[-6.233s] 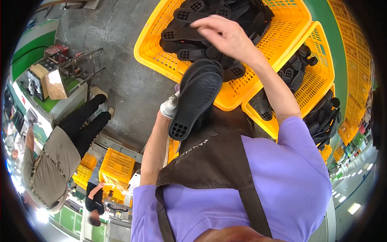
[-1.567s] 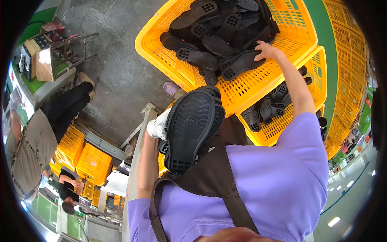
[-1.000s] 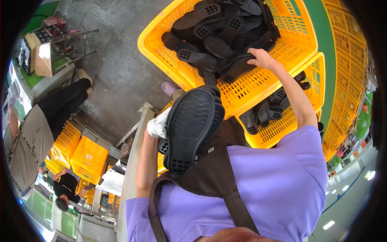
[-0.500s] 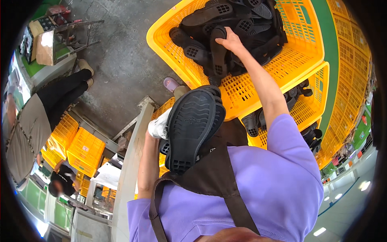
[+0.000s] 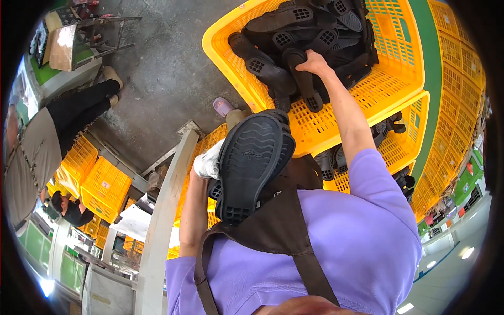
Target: The person applies a viscous substance to the soles of black sandals using a brush. They retrieve sandals from a yellow crate, apply the substance to the sole, and place the treated sandal on a nearby rack. The process is repeated for multiple sandals.
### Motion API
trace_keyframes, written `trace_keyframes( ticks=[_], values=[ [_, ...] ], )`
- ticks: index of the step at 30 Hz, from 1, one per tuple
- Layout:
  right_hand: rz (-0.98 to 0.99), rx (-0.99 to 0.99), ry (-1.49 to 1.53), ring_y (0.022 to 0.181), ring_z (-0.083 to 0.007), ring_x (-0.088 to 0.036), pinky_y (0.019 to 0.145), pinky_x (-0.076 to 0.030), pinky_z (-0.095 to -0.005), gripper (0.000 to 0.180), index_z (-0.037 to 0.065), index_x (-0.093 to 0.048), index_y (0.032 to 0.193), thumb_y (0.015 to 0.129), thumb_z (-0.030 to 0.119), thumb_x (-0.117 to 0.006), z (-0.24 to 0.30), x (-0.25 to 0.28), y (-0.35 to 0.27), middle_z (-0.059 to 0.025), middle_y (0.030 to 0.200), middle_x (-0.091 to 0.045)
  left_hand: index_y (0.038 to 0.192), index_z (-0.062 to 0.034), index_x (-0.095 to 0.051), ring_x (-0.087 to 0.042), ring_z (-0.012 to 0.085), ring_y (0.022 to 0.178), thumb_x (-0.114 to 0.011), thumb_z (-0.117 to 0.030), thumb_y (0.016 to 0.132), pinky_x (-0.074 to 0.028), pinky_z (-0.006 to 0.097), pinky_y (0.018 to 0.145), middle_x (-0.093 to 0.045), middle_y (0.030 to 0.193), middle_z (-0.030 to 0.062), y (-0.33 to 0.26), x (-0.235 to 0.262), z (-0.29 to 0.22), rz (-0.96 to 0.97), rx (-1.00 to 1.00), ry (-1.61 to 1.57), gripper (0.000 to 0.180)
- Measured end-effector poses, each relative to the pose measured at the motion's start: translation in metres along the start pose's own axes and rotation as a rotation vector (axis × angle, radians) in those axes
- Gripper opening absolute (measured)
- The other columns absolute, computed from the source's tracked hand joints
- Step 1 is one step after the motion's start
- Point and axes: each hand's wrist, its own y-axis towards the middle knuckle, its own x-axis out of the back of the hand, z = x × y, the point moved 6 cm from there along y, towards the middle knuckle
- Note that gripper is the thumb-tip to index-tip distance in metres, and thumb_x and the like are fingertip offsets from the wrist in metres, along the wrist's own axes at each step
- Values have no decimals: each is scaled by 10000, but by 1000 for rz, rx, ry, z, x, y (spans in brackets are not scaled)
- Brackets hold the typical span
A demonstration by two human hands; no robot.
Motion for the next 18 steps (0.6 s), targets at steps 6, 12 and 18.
trace_keyframes(
  ticks=[6,12,18],
  values=[
    [145,220,159,1047,-320,-563,887,-444,-369,603,-16,-614,1062,615,374,-724,38,15,-45,-225,1090,-591,1334,8,-379,-431,178,1176,-874,-325,502,-319,323,1020,-469,1305,93,-2,2,5,6,-38,37,1023],
    [-173,244,994,928,-203,-609,840,-470,-305,506,-47,-584,1085,728,278,-734,19,75,-86,-127,1039,-636,1337,7,-376,-432,183,1180,-872,-320,507,-318,325,1023,-469,1306,96,2,3,7,29,-80,93,1021],
    [188,391,749,875,-179,-611,826,-476,-299,512,-77,-543,1122,739,221,-706,37,138,-87,-96,1036,-633,1339,7,-372,-433,188,1183,-871,-315,512,-316,327,1026,-469,1307,98,3,2,10,28,-97,109,1018]
  ],
)
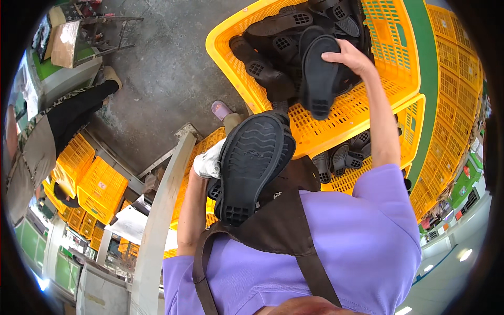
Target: The person applies a viscous substance to the soles of black sandals using a brush. They retrieve sandals from a yellow crate, apply the substance to the sole, and place the treated sandal on a nearby rack. The process is repeated for multiple sandals.
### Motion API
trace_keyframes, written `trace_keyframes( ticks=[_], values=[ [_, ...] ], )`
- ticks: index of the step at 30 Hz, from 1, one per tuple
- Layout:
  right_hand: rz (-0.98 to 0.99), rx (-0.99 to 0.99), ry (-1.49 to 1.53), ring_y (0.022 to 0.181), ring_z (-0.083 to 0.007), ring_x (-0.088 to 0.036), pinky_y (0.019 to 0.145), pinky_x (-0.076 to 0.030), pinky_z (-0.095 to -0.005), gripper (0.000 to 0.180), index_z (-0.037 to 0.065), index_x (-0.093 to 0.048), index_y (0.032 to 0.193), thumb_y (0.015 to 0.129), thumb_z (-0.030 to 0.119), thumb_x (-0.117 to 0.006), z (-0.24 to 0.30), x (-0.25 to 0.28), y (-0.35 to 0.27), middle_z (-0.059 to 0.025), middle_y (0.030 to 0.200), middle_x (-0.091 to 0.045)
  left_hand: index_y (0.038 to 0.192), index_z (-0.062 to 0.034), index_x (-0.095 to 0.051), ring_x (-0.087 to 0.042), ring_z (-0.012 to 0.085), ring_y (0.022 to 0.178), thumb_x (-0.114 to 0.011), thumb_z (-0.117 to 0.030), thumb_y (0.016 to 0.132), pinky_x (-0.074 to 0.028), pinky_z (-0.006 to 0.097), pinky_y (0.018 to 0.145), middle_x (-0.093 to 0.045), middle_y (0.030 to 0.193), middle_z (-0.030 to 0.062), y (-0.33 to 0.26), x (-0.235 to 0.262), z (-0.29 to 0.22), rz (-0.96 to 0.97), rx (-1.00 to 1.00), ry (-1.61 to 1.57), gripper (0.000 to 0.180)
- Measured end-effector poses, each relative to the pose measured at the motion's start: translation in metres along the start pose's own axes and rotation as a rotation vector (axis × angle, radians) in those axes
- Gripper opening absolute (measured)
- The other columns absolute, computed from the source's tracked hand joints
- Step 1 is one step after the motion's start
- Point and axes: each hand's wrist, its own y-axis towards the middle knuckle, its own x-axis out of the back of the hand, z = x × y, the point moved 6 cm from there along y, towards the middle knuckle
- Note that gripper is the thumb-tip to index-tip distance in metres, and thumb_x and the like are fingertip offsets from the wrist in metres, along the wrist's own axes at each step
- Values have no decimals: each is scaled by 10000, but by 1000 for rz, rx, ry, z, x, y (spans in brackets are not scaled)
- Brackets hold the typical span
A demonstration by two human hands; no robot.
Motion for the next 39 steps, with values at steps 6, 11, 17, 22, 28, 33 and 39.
trace_keyframes(
  ticks=[6,11,17,22,28,33,39],
  values=[
    [790,-259,-1439,914,-290,-621,787,-483,-375,550,-2,-649,1016,561,287,-756,-23,-89,53,-141,966,-660,1341,6,-369,-435,194,1187,-869,-310,517,-315,330,1029,-469,1308,101,-6,-3,1,-52,-20,7,1015],
    [257,-241,-1559,1226,-259,-381,908,-415,-450,588,63,-628,1115,586,275,-776,-96,-81,93,-89,1267,-481,1344,5,-364,-433,197,1191,-865,-304,525,-314,332,1031,-467,1311,102,-30,-6,10,-152,-56,-9,1009],
    [308,-278,-1478,1117,-334,-504,894,-475,-399,542,23,-624,1067,615,303,-734,-84,-66,79,-164,1107,-592,1353,2,-349,-420,196,1203,-849,-287,555,-311,335,1034,-452,1323,99,-58,-19,25,-274,-133,-74,985],
    [22,-14,-1192,983,-345,-590,833,-490,-385,437,53,-634,983,648,315,-732,-14,-57,7,-174,1025,-637,1360,-1,-337,-409,195,1213,-836,-273,580,-308,338,1036,-440,1333,96,-86,-32,47,-370,-250,-126,966],
    [-58,91,206,996,-234,-611,886,-468,-344,406,-3,-572,1136,791,177,-689,49,-26,-79,-81,1086,-637,1369,-5,-322,-396,193,1225,-820,-257,609,-305,341,1039,-425,1345,93,-128,-60,89,-459,-464,-168,943],
    [384,187,834,1028,-271,-591,915,-471,-383,463,17,-529,1188,797,206,-689,81,-101,-114,-126,1096,-618,1377,-8,-310,-386,192,1235,-807,-243,634,-303,344,1042,-413,1356,90,-184,-107,145,-578,-723,-201,924],
    [899,-32,799,996,-293,-594,875,-489,-391,485,1,-527,1168,771,232,-684,78,-343,-187,-156,1046,-612,1385,-12,-295,-373,191,1247,-791,-226,664,-300,347,1045,-398,1368,87,-245,-165,265,-770,-1087,-357,901]
  ],
)
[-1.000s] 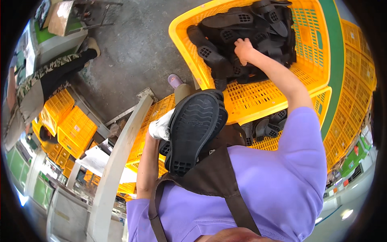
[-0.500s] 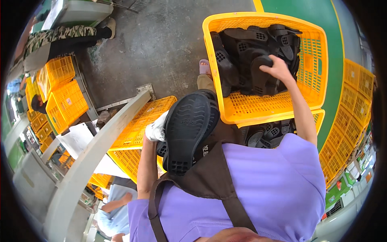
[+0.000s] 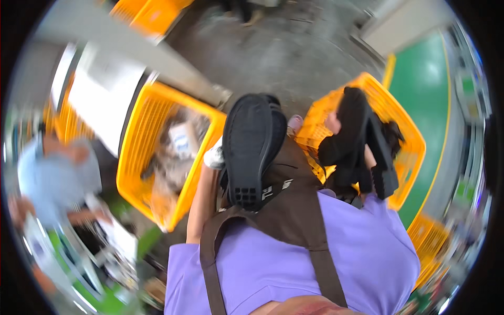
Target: The person applies a viscous substance to the soles of black sandals using a brush. They retrieve sandals from a yellow crate, apply the substance to the sole, and place the treated sandal on a nearby rack. The process is repeated for multiple sandals.
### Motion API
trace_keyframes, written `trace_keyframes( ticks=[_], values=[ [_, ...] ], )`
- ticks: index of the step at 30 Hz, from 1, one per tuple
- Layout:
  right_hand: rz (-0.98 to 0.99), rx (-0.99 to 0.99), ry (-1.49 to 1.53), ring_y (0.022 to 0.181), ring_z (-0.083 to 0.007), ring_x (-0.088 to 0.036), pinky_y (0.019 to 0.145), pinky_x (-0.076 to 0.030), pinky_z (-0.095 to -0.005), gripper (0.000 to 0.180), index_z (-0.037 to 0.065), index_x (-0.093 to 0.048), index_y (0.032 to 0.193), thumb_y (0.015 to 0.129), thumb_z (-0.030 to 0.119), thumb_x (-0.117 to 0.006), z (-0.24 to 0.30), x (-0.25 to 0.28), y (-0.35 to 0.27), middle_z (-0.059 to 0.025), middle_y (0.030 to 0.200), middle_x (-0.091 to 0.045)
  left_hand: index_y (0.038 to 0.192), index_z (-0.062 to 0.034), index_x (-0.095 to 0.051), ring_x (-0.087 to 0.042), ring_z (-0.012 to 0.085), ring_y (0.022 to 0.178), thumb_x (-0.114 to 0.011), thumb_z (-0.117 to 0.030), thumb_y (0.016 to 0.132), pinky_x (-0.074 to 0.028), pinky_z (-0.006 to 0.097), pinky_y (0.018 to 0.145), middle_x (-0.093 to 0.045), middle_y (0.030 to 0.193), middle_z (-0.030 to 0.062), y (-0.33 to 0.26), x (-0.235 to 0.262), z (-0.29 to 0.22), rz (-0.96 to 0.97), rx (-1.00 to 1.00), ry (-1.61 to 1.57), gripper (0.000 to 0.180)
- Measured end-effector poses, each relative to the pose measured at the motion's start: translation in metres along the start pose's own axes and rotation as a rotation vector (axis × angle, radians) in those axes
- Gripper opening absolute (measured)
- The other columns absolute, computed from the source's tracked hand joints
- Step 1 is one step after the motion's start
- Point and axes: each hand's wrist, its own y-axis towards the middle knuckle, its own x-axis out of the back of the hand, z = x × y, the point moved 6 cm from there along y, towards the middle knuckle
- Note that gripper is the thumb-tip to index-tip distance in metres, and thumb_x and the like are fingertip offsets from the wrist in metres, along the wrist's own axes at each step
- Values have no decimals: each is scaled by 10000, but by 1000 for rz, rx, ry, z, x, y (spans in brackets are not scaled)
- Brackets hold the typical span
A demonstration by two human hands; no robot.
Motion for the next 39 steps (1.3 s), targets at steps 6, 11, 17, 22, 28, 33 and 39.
trace_keyframes(
  ticks=[6,11,17,22,28,33,39],
  values=[
    [315,-695,-93,966,-306,-597,837,-504,-396,509,-16,-524,1151,741,244,-676,-248,-133,70,-177,1011,-604,1394,-16,-280,-360,190,1259,-775,-209,694,-297,350,1048,-384,1380,84,-181,36,8,-340,-458,-109,879],
    [576,-1221,-185,941,-316,-600,805,-517,-401,529,-30,-521,1136,715,254,-668,-412,-215,34,-195,982,-597,1414,-16,-229,-322,184,1285,-781,-273,693,-263,350,1067,-345,1408,85,-306,20,17,-626,-759,-104,944],
    [793,-1598,-269,912,-328,-603,767,-532,-407,555,-47,-518,1119,684,266,-660,-524,-278,-44,-216,946,-589,1422,-28,-220,-318,174,1292,-759,-301,713,-253,345,1076,-342,1414,78,-422,-28,48,-844,-1013,-207,931],
    [821,-1832,-389,871,-332,-608,739,-540,-396,607,-68,-501,1111,626,277,-623,-600,-302,-96,-237,941,-585,1422,-33,-226,-333,207,1296,-636,-449,803,-262,338,1083,-318,1430,102,-489,-44,93,-1241,-1036,-86,851],
    [840,-2171,-598,886,-280,-623,819,-510,-343,579,-57,-497,1167,707,286,-575,-708,-307,-182,-200,1014,-607,1418,-43,-242,-346,214,1285,-592,-506,792,-271,342,1080,-329,1425,99,-562,-54,172,-1453,-1300,-319,853],
    [916,-2351,-676,896,-276,-622,821,-509,-344,561,-50,-496,1176,734,288,-566,-819,-326,-291,-194,1039,-606,1414,-51,-255,-358,220,1276,-555,-554,783,-278,345,1078,-339,1420,96,-671,-59,236,-1575,-1577,-411,861],
    [872,-2488,-777,907,-271,-621,823,-507,-345,539,-41,-495,1187,767,291,-556,-925,-352,-413,-187,1069,-605,1410,-62,-271,-371,227,1266,-511,-611,771,-287,349,1075,-350,1415,93,-799,-92,286,-1657,-1798,-476,876]
  ],
)
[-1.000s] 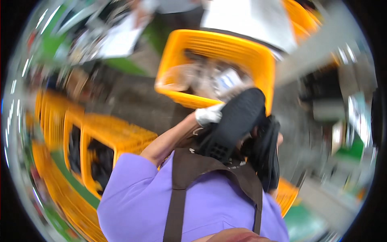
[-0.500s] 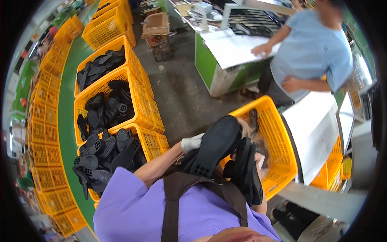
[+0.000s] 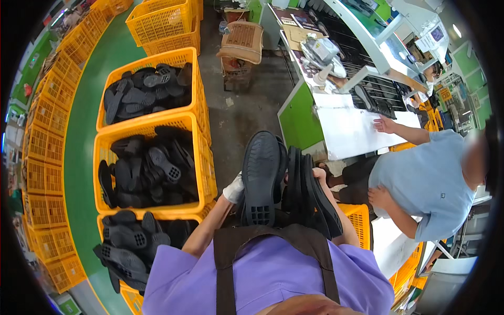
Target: The person applies a viscous substance to the soles of black sandals using a brush. They retrieve sandals from a yellow crate, apply the substance to the sole, and place the treated sandal on a nearby rack. The process is repeated for multiple sandals.
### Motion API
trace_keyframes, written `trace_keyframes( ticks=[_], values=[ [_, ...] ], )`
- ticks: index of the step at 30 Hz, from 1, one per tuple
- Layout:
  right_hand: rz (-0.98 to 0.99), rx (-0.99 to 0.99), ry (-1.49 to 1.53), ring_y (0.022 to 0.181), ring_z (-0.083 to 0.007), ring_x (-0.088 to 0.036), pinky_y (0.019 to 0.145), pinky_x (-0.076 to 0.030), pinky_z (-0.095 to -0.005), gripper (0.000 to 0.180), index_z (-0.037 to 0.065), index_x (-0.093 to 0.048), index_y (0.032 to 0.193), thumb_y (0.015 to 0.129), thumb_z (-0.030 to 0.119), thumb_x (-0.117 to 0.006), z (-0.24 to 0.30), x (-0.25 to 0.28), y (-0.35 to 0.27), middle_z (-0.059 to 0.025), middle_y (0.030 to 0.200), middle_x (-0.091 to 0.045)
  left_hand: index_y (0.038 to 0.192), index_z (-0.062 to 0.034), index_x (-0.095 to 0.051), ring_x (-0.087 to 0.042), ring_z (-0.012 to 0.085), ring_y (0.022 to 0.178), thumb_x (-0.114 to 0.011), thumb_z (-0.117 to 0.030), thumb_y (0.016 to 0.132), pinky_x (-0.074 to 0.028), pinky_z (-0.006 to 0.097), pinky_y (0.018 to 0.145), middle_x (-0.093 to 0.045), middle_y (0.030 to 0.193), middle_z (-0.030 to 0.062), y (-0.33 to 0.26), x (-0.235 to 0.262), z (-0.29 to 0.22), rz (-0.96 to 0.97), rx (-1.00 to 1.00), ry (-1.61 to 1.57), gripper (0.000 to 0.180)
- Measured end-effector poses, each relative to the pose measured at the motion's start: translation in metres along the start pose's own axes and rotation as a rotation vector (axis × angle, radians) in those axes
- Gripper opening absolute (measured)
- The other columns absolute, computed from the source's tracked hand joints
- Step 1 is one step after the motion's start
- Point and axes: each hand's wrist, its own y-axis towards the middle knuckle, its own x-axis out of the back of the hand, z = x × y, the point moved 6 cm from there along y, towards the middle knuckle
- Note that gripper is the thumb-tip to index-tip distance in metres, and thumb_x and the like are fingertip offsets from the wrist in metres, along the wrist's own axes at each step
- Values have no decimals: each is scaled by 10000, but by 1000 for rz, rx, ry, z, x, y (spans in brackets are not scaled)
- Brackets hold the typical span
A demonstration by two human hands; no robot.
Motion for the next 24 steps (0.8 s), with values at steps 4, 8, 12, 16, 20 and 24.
trace_keyframes(
  ticks=[4,8,12,16,20,24],
  values=[
    [-28,-51,74,914,-268,-621,824,-506,-346,525,-35,-494,1195,788,293,-549,42,-18,80,-182,1089,-604,1408,-68,-282,-380,232,1259,-482,-649,764,-293,351,1073,-358,1411,91,44,35,-54,-58,-56,-45,889],
    [39,-109,108,915,-259,-641,849,-509,-347,444,-27,-535,1171,827,255,-533,99,-17,158,-170,1069,-634,1405,-75,-293,-389,236,1252,-452,-687,756,-298,354,1071,-365,1407,89,104,69,-100,-104,-91,-49,906],
    [3,-117,112,869,-243,-657,826,-523,-343,372,-20,-592,1096,817,221,-541,172,-5,234,-157,979,-667,1396,-82,-316,-417,245,1225,-398,-634,840,-334,361,1045,-393,1387,80,195,113,-141,29,-129,-111,787],
    [-115,13,162,863,-239,-656,817,-525,-333,363,-11,-601,1084,816,228,-545,278,-6,304,-154,971,-670,1382,-81,-339,-421,243,1218,-373,-489,926,-342,363,1038,-410,1374,72,333,184,-198,-85,2,-172,613],
    [-151,160,292,821,-236,-662,801,-525,-312,396,-4,-589,1117,815,249,-556,407,-27,375,-144,984,-668,1369,-92,-363,-449,233,1191,-395,-477,923,-379,367,1002,-439,1348,66,474,180,-309,-76,114,-48,590],
    [-156,247,338,930,-288,-630,860,-506,-381,493,-26,-507,1206,801,254,-538,507,-10,421,-192,1084,-617,1363,-87,-372,-489,221,1160,-463,-432,922,-447,374,941,-460,1328,72,621,106,-357,127,160,-234,567]
  ],
)
